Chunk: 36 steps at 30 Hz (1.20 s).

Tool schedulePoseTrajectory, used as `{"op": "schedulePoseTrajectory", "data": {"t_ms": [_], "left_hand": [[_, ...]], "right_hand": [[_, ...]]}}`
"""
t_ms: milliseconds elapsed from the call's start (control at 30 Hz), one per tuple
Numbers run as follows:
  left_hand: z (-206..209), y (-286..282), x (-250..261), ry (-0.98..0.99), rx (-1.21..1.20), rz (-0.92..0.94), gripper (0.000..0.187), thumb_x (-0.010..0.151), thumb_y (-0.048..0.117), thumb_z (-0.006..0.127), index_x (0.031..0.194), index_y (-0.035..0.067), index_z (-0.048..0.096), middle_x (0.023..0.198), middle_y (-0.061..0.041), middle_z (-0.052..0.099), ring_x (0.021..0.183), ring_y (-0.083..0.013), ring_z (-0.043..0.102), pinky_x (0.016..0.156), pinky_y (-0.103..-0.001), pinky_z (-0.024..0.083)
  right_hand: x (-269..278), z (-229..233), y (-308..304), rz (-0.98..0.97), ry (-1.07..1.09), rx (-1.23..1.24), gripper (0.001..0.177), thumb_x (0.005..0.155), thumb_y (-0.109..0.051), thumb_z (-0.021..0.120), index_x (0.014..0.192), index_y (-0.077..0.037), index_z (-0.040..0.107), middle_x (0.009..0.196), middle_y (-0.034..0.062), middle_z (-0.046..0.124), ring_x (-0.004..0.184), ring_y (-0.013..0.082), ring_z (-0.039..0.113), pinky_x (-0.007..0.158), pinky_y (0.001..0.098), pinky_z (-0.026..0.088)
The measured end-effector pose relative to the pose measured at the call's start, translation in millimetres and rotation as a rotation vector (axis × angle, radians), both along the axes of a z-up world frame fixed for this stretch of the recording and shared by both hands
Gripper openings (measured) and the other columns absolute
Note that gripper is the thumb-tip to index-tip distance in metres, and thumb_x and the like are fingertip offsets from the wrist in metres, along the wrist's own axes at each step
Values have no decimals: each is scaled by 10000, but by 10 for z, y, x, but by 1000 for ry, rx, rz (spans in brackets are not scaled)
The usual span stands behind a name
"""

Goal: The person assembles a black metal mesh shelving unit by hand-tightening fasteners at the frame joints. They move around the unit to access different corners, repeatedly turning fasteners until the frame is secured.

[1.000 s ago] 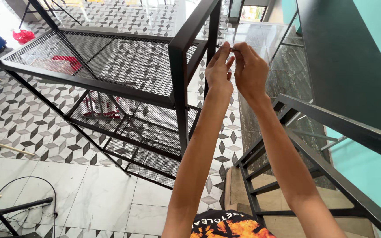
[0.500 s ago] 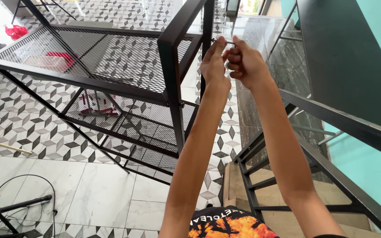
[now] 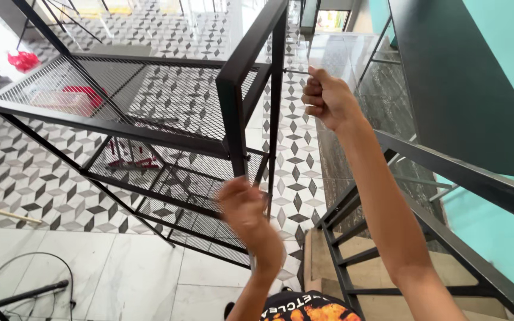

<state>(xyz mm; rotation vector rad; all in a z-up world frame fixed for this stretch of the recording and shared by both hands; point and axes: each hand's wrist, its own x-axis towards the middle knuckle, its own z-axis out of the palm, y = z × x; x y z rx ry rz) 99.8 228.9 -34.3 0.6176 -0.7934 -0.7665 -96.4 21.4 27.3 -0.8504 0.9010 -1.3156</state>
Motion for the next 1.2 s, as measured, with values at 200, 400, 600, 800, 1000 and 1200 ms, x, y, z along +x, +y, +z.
{"op": "schedulePoseTrajectory", "data": {"t_ms": [200, 400, 600, 800, 1000, 1200], "left_hand": [[366, -782, 715, 214, 464, -171, 697, 1007, 492, 529, 1513, 95, 259, 1235, -21, 517, 1138, -112, 536, 934, -318, 449], [607, -938, 717, 254, 375, -697, 454, 979, 301, 567, 1164, -109, 622, 841, -225, 715, 747, -285, 734, 752, -343, 629], [525, -1000, 613, 302, 462, -600, 334, 940, 295, 466, 945, -8, 608, 762, -114, 690, 595, -244, 706, 485, -323, 546], [546, -985, 592, 260, 360, -589, 345, 945, 260, 386, 957, -15, 594, 784, -138, 713, 542, -230, 690, 388, -295, 506], [530, -949, 598, 200, 284, -594, 432, 989, 278, 361, 964, -63, 626, 735, -149, 673, 521, -220, 673, 377, -289, 503], [569, -964, 557, 145, 378, -448, 376, 934, 273, 402, 867, -31, 613, 665, -142, 696, 476, -230, 677, 358, -304, 502]], "right_hand": [[12, -52, 10, -24, 100, -147, 389, 1032, -273, 581, 750, -179, 330, 654, -52, 281, 529, 83, 271, 462, 273, 225], [-42, -9, -30, 55, 299, -267, 326, 1109, -334, 429, 836, -161, 384, 693, -47, 328, 566, 86, 314, 513, 258, 294], [-154, 56, 23, 39, 400, -192, 363, 1079, -409, 550, 838, -171, 419, 719, -57, 372, 608, 83, 388, 529, 243, 351], [70, -57, 84, -147, 83, -26, 344, 993, -443, 674, 838, -158, 558, 752, -37, 558, 591, 96, 461, 499, 250, 375], [180, -163, 59, -335, 40, 28, 354, 998, -399, 660, 772, -153, 545, 644, -36, 537, 531, 110, 452, 456, 281, 357], [78, -239, -259, -347, 76, -90, 333, 1016, -246, 580, 729, -168, 428, 587, -60, 334, 488, 97, 274, 420, 311, 220]]}}
